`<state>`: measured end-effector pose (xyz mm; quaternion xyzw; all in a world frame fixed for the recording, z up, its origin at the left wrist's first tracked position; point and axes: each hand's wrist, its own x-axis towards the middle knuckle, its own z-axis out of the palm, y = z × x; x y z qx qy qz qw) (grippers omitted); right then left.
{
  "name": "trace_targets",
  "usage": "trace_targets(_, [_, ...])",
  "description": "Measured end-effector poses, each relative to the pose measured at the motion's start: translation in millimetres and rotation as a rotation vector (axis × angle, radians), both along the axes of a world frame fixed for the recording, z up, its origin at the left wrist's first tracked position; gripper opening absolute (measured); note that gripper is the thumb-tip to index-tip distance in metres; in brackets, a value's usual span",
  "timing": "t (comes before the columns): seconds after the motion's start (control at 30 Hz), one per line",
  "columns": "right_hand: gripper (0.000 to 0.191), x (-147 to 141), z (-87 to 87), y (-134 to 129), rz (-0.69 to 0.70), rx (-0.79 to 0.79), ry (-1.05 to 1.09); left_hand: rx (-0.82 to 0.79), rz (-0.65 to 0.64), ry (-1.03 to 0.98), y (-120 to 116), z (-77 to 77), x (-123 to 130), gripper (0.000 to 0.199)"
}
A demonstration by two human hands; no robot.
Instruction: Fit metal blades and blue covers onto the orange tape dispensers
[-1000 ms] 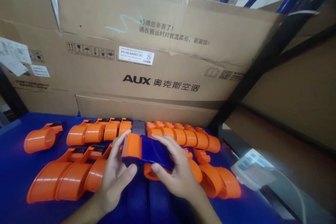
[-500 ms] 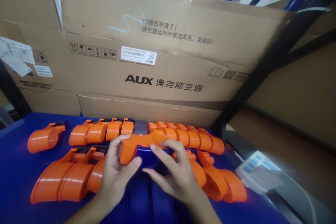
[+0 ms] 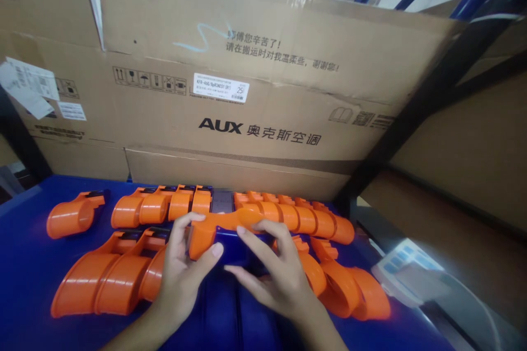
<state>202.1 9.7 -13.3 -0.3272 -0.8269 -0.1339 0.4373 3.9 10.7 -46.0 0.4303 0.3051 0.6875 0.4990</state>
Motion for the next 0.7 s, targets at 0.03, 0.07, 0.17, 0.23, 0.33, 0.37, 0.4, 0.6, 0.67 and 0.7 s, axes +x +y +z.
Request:
trace_targets(0.03, [0.063, -0.1, 0.2, 0.3, 0.002, 0.0, -0.001, 0.0, -0.002, -0.003, 1.5, -1.1, -0.2, 0.051])
trace_targets(0.07, [0.064, -0.1, 0.4, 0.5, 0.003, 0.001, -0.001, -0.001, -0.005, -0.005, 3.3, -2.4, -0.4, 0.051])
trace_targets(0.17, [0.067, -0.1, 1.6, 0.5, 0.002, -0.007, -0.001, 0.0, -0.01, -0.004, 7.3, -6.6, -0.6, 0.055])
trace_targets(0.23, [0.07, -0.1, 2.3, -0.4, 0.009, -0.021, 0.014, 0.011, -0.015, 0.004, 6.1, -9.1, -0.2, 0.061])
trace_targets(0.33, [0.07, -1.5, 1.3, -2.3, 0.029, -0.088, 0.127, 0.049, -0.094, 0.067, -1.8, -13.1, 0.6, 0.074])
trace_targets(0.37, [0.067, -2.7, 0.1, -2.6, 0.045, -0.124, 0.194, 0.065, -0.142, 0.124, -5.0, -14.9, 0.6, 0.076])
trace_targets(0.4, [0.062, -4.5, -1.6, -2.7, 0.065, -0.163, 0.273, 0.082, -0.178, 0.203, -7.8, -17.0, 0.6, 0.078])
trace_targets(0.6, [0.052, -16.2, -18.8, 1.8, 0.151, -0.483, 0.577, 0.244, -0.168, 0.527, -9.3, -26.9, 0.3, 0.104])
trace_targets(0.67, [0.05, -16.7, -23.4, 4.4, 0.145, -0.538, 0.539, 0.242, -0.2, 0.459, -6.5, -24.8, 1.4, 0.102])
trace_targets(0.7, [0.05, -16.3, -24.9, 6.1, 0.137, -0.543, 0.521, 0.23, -0.196, 0.43, -5.6, -22.3, 1.7, 0.098])
